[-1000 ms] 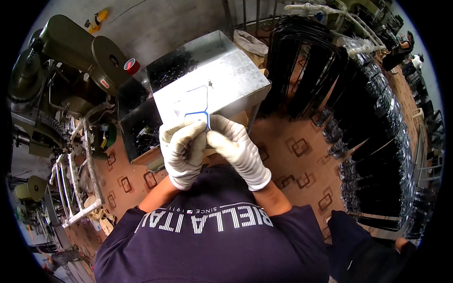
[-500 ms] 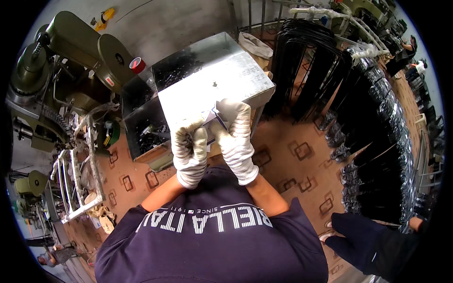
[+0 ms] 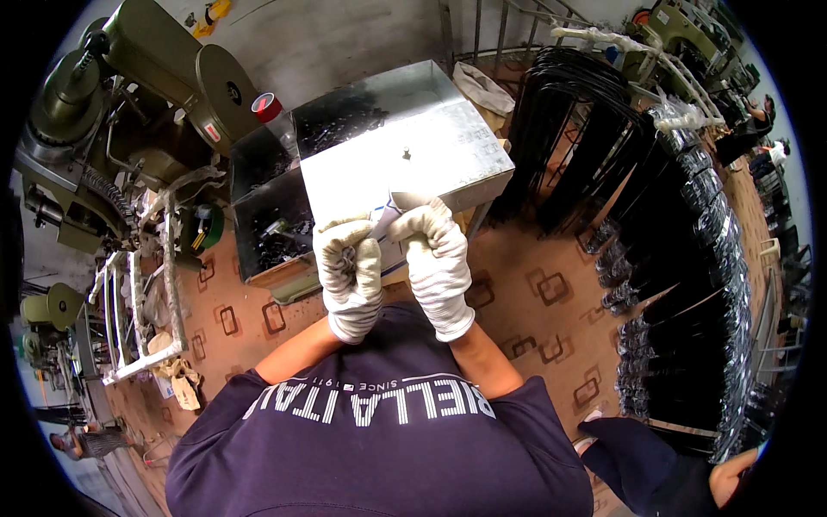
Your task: The person peels small circular stickers from a backing sheet by hand.
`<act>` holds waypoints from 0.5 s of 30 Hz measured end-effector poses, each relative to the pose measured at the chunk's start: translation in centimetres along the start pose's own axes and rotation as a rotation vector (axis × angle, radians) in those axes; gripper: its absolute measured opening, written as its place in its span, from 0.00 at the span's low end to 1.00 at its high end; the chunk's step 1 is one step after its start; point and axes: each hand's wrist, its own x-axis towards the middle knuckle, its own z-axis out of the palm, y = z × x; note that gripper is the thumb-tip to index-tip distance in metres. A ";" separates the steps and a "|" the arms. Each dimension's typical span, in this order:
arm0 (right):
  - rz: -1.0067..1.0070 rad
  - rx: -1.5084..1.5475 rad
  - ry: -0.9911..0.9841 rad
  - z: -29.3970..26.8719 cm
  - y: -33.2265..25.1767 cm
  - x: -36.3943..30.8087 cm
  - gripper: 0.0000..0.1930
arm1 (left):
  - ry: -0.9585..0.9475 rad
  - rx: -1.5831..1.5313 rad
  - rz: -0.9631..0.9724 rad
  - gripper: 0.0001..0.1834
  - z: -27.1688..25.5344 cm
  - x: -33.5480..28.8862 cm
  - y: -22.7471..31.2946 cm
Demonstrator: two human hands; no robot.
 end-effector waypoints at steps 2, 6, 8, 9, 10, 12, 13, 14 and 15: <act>-0.005 -0.102 -0.065 0.1 -0.2 0.1 0.07 | -0.005 0.144 0.087 0.08 -0.4 0.2 0.1; 0.210 0.206 -0.101 0.9 -2.9 0.8 0.06 | -0.046 0.191 -0.049 0.08 -0.4 0.8 0.9; 0.282 0.215 -0.073 1.0 -2.8 1.2 0.06 | -0.132 0.264 0.075 0.10 -0.7 1.8 0.3; 0.316 0.215 -0.057 1.0 -2.5 1.5 0.06 | -0.199 0.302 0.185 0.11 -0.9 2.1 0.0; 0.382 0.240 -0.058 0.2 -1.9 1.7 0.05 | -0.235 0.424 0.183 0.14 -1.3 2.2 0.3; 0.356 0.229 -0.112 -0.3 -1.8 1.7 0.05 | -0.228 0.414 0.224 0.26 -2.5 2.9 0.5; 0.348 0.221 -0.135 -0.5 -1.7 1.5 0.04 | -0.198 0.379 0.165 0.32 -3.2 3.0 0.2; 0.321 0.188 -0.137 -0.3 -1.8 1.6 0.04 | -0.257 0.445 0.200 0.38 -3.8 3.8 -0.2; 0.339 0.186 -0.138 -0.3 -1.9 1.7 0.04 | -0.335 0.356 0.202 0.45 -4.2 4.5 -0.3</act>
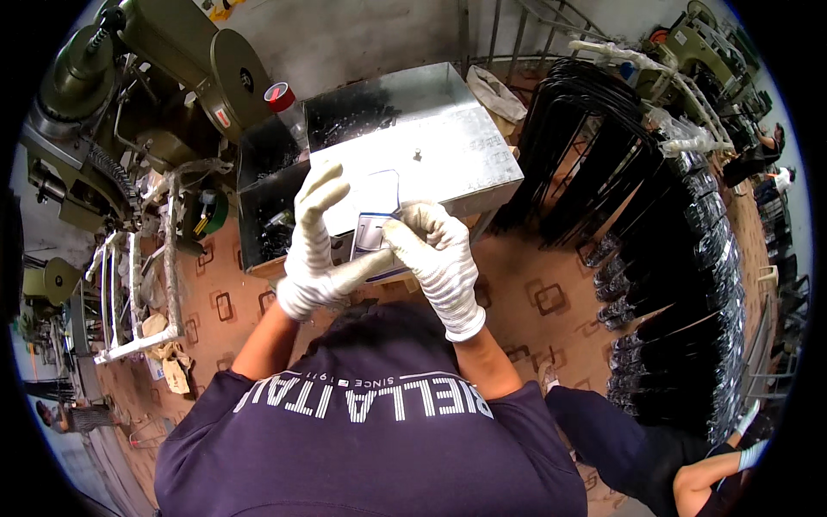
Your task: The person peels small circular stickers from a backing sheet by hand.
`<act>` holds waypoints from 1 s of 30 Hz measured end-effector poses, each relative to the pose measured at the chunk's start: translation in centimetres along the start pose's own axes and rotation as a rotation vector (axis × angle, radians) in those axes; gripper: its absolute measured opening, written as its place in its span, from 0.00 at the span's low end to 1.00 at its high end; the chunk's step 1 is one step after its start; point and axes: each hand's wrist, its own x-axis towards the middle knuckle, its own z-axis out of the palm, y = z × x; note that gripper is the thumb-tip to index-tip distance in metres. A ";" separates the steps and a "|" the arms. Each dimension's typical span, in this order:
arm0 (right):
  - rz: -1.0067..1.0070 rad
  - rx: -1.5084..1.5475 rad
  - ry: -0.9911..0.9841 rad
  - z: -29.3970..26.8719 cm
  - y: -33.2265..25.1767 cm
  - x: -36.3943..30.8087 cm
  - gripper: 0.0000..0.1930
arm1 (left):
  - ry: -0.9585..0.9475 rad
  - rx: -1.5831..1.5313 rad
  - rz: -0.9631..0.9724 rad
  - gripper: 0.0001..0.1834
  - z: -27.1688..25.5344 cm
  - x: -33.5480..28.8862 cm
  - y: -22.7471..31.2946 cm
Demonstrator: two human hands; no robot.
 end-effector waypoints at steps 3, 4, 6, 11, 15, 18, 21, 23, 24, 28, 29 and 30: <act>0.045 -0.008 -0.024 0.6 0.3 0.2 0.04 | -0.302 -0.737 -0.398 0.56 -3.4 0.6 0.3; 0.042 -0.011 -0.053 0.8 0.6 0.6 0.04 | -0.427 -0.651 -0.331 0.60 -5.0 0.9 -0.9; -0.015 -0.121 -0.024 1.3 -0.2 -0.1 0.03 | -0.376 -0.004 -0.223 0.56 -5.7 2.0 -0.3; -0.233 -0.406 -0.149 -0.3 -0.1 0.5 0.05 | -0.627 -0.418 -0.790 0.25 -5.4 3.0 -1.8; -0.366 -0.711 -0.137 0.9 -0.1 0.5 0.04 | -0.523 -0.440 -0.917 0.15 -4.6 1.9 -1.4; -0.443 -0.734 -0.133 0.2 0.4 1.0 0.05 | -0.452 -0.299 -0.986 0.16 -3.3 3.3 0.2; -0.553 -0.813 -0.149 1.2 -0.5 1.2 0.06 | -0.190 -0.669 -0.960 0.18 -2.4 1.4 -0.9; -0.602 -0.791 -0.162 1.9 -0.5 1.2 0.06 | -0.084 -1.014 -0.995 0.18 -2.2 0.2 -2.2; -0.544 -0.773 -0.146 1.9 0.1 1.2 0.06 | -0.089 -1.026 -1.045 0.18 -2.6 0.5 -1.8; -0.340 -0.591 -0.072 2.1 0.5 1.2 0.04 | -0.311 -0.957 -0.994 0.26 -4.4 0.4 -1.2; -0.308 -0.548 -0.076 1.8 0.6 1.1 0.04 | -0.302 -0.926 -1.017 0.26 -4.2 0.2 -1.2; -0.406 -0.652 -0.087 1.2 1.2 1.4 0.05 | -0.288 -0.885 -1.038 0.27 -4.3 0.1 -1.1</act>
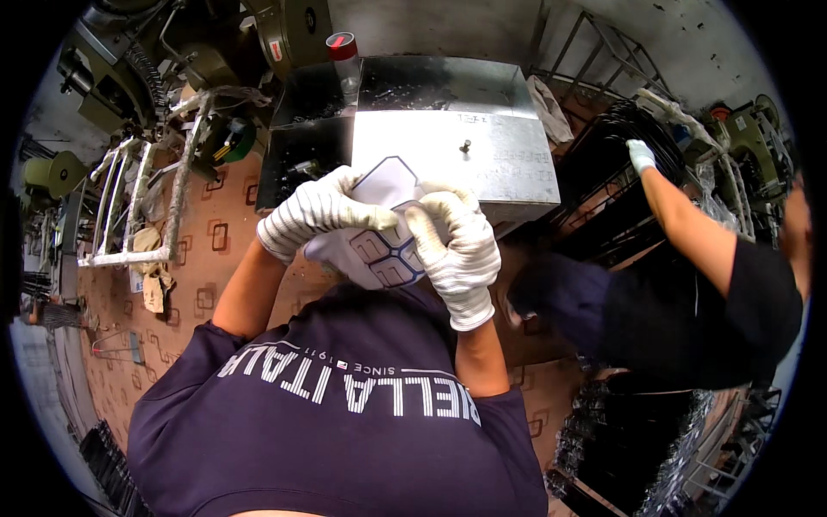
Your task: The person peels small circular stickers from a backing sheet by hand.
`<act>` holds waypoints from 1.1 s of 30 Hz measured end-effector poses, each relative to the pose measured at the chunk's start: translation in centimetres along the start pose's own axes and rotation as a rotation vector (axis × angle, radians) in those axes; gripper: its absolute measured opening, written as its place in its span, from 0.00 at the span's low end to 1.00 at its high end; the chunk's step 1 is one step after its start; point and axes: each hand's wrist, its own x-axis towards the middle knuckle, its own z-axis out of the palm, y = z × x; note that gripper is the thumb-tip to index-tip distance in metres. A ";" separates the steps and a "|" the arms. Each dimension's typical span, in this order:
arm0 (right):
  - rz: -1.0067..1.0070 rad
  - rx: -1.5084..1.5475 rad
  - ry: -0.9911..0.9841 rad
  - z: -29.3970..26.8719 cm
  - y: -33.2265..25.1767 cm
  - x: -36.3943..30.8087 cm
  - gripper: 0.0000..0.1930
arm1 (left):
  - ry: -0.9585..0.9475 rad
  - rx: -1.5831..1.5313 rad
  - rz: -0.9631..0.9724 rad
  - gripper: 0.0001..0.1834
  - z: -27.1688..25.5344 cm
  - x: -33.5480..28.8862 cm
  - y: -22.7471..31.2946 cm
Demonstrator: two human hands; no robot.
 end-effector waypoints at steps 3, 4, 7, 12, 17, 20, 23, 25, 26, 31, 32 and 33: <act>0.062 0.110 -0.082 -0.6 0.4 -0.1 0.08 | 0.013 0.033 -0.041 0.28 -0.4 0.4 -0.2; 0.085 0.097 -0.129 -1.0 0.0 0.1 0.10 | -0.001 0.039 -0.055 0.28 -0.4 0.6 0.0; 0.196 0.080 -0.266 -1.9 -0.7 0.6 0.12 | -0.034 0.151 -0.061 0.28 -0.3 0.3 1.9; 0.262 0.023 -0.456 -3.0 -1.6 2.4 0.10 | -0.114 0.597 -0.054 0.29 -1.4 1.4 1.9; 0.390 0.175 -0.535 -3.5 -0.8 3.6 0.09 | -0.122 0.650 -0.123 0.35 -1.5 1.9 2.9; 0.490 0.245 -0.479 -3.8 -0.3 3.7 0.13 | -0.090 0.602 0.029 0.37 -2.1 2.1 2.4; 0.351 0.037 -0.310 -3.4 -0.7 3.3 0.13 | 0.070 0.665 0.040 0.28 -2.1 2.1 2.3; 0.187 -0.004 -0.157 -3.3 -1.0 3.2 0.10 | 0.116 0.607 0.001 0.24 -0.9 1.2 4.0; 0.203 0.063 -0.074 -3.4 -1.0 3.0 0.09 | 0.116 0.533 -0.029 0.24 -0.7 1.2 4.1; 0.088 -0.044 -0.029 -3.1 -1.7 2.7 0.17 | 0.125 0.627 0.015 0.21 -0.1 0.6 4.8; 0.044 -0.125 -0.087 -2.8 -1.8 2.9 0.16 | 0.099 0.633 0.026 0.20 -0.4 0.9 4.3; -0.004 -0.201 -0.140 -2.6 -1.9 3.0 0.16 | 0.082 0.647 0.035 0.19 -0.4 1.0 4.2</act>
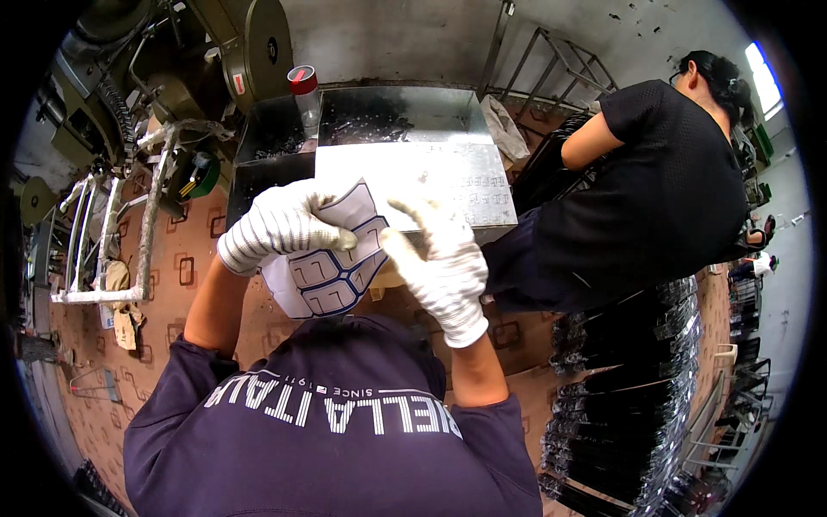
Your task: The person peels small circular stickers from a backing sheet by hand.
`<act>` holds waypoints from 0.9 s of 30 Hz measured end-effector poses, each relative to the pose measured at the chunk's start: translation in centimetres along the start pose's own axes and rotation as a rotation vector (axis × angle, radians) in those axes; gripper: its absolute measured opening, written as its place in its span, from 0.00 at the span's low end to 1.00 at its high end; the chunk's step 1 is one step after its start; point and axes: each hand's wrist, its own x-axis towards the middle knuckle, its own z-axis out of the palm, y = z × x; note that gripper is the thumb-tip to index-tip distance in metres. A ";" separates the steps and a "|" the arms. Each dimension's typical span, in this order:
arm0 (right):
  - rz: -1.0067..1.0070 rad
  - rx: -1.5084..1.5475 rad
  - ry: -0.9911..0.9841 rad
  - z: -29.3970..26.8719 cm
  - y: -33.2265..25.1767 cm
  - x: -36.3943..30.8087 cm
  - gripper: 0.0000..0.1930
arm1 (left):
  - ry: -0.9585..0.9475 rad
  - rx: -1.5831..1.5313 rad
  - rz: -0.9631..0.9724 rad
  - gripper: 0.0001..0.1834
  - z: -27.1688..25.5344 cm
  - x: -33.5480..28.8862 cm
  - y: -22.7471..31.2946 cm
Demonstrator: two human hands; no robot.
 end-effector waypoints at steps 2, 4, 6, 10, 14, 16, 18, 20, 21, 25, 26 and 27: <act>-0.158 -0.109 0.027 0.9 0.0 0.4 0.13 | -0.024 0.027 0.029 0.18 0.0 0.1 -0.1; -0.060 -0.097 -0.024 1.1 0.3 0.5 0.11 | -0.056 0.062 0.006 0.18 0.1 0.6 -0.3; -0.053 -0.076 -0.004 1.3 0.4 0.5 0.09 | -0.061 0.007 -0.003 0.20 0.1 0.7 -0.7; -0.173 -0.034 0.060 1.3 0.6 0.0 0.10 | -0.023 -0.214 -0.071 0.23 0.0 0.2 -1.3; -0.261 0.059 0.153 1.5 0.3 -0.3 0.10 | -0.038 -0.346 -0.104 0.25 -0.3 0.4 -2.6; -0.315 0.061 0.172 1.5 0.6 -0.4 0.10 | -0.078 -0.445 -0.088 0.25 -0.4 0.7 -3.1; -0.289 0.126 0.181 1.6 0.7 -0.6 0.10 | -0.130 -0.525 -0.114 0.26 -0.5 1.0 -3.2; -0.279 0.124 0.177 1.4 0.7 -0.9 0.09 | -0.136 -0.476 -0.131 0.25 -0.7 1.2 -2.8; -0.271 0.122 0.176 1.3 0.8 -1.0 0.09 | -0.142 -0.452 -0.141 0.25 -0.8 1.3 -2.5; -0.346 0.134 0.210 1.1 2.0 -1.4 0.11 | -0.096 -0.514 -0.173 0.23 -0.4 1.6 -1.0; -0.319 0.224 0.203 1.0 2.1 -1.6 0.10 | -0.096 -0.559 -0.185 0.23 -0.5 1.7 -1.1; -0.313 0.271 0.180 0.7 2.1 -1.6 0.10 | -0.089 -0.602 -0.199 0.24 -0.9 1.6 -1.2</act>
